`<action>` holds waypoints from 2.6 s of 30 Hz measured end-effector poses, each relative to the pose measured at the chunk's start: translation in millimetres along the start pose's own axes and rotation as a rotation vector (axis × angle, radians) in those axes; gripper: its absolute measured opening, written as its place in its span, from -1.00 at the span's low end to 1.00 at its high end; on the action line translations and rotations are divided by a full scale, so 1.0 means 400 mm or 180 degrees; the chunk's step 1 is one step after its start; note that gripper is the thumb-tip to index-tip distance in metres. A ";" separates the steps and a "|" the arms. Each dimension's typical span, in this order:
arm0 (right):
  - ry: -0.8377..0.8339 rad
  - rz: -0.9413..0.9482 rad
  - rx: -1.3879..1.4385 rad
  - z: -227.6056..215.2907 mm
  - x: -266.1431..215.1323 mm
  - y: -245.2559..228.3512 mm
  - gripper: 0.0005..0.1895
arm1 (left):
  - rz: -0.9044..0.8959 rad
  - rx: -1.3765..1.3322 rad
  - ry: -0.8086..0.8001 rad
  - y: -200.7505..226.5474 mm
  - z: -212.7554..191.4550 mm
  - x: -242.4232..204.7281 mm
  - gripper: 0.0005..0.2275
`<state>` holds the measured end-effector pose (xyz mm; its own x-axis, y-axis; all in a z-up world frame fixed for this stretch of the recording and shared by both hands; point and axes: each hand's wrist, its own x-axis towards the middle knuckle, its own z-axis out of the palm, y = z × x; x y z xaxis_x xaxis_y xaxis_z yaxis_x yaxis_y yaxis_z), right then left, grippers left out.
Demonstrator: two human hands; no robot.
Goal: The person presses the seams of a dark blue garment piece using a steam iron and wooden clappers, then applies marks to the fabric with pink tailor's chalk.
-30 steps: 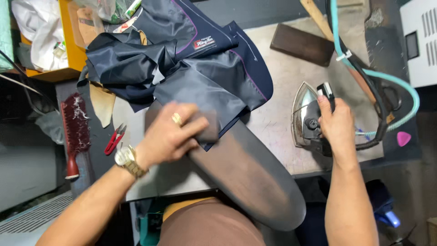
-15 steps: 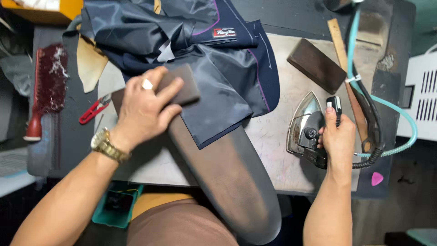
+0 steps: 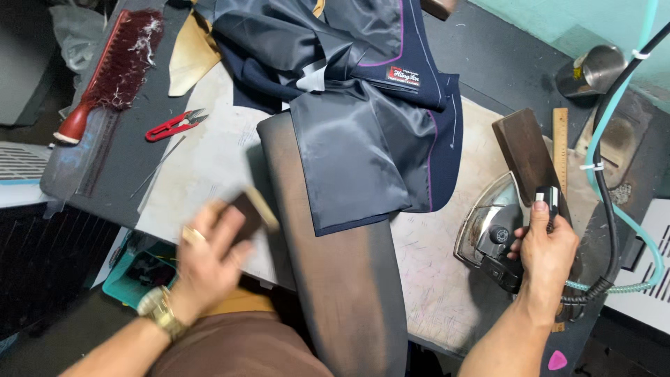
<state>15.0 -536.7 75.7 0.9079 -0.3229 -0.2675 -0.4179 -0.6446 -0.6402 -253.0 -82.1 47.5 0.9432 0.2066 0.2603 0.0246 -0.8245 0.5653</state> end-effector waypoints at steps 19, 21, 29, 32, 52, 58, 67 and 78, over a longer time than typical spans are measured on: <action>-0.0685 0.0286 0.0626 0.139 -0.503 0.207 -0.66 | -0.1777 -0.1909 0.0020 -0.116 0.144 0.413 -0.73; -0.0849 0.0523 0.0098 0.143 -0.531 0.189 -0.54 | -0.1274 -0.1821 -0.0097 -0.139 0.187 0.483 -0.66; -0.0300 -0.0759 -0.0071 0.158 -0.585 0.038 -0.68 | -0.1736 -0.1552 -0.0431 -0.054 0.139 0.544 -0.78; -0.0223 -0.2225 -0.0004 0.212 -0.569 -0.068 -0.70 | -0.1763 -0.1249 -0.0511 -0.030 0.119 0.558 -0.82; 0.0345 -0.3100 -0.1338 0.315 -0.317 -0.316 -0.59 | 0.0187 -0.1874 -0.1145 0.026 0.077 0.720 -0.66; -0.0854 -0.1611 0.0186 0.225 -0.160 -0.330 -0.63 | 0.1517 -0.1607 -0.2094 -0.014 0.155 0.802 -0.83; -0.1212 0.0115 0.2216 0.333 -0.022 -0.197 -0.40 | -0.0260 -0.2424 -0.2900 -0.104 0.261 0.886 -0.87; -0.0747 0.0117 0.2871 0.321 0.039 -0.237 -0.59 | -0.0677 -0.2973 -0.3095 -0.175 0.285 0.871 -0.80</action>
<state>73.1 -391.4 39.7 0.9193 -0.1207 -0.3745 -0.3513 0.1771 -0.9194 111.8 -12.5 9.2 0.8092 -0.4868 -0.3289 0.3318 -0.0834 0.9397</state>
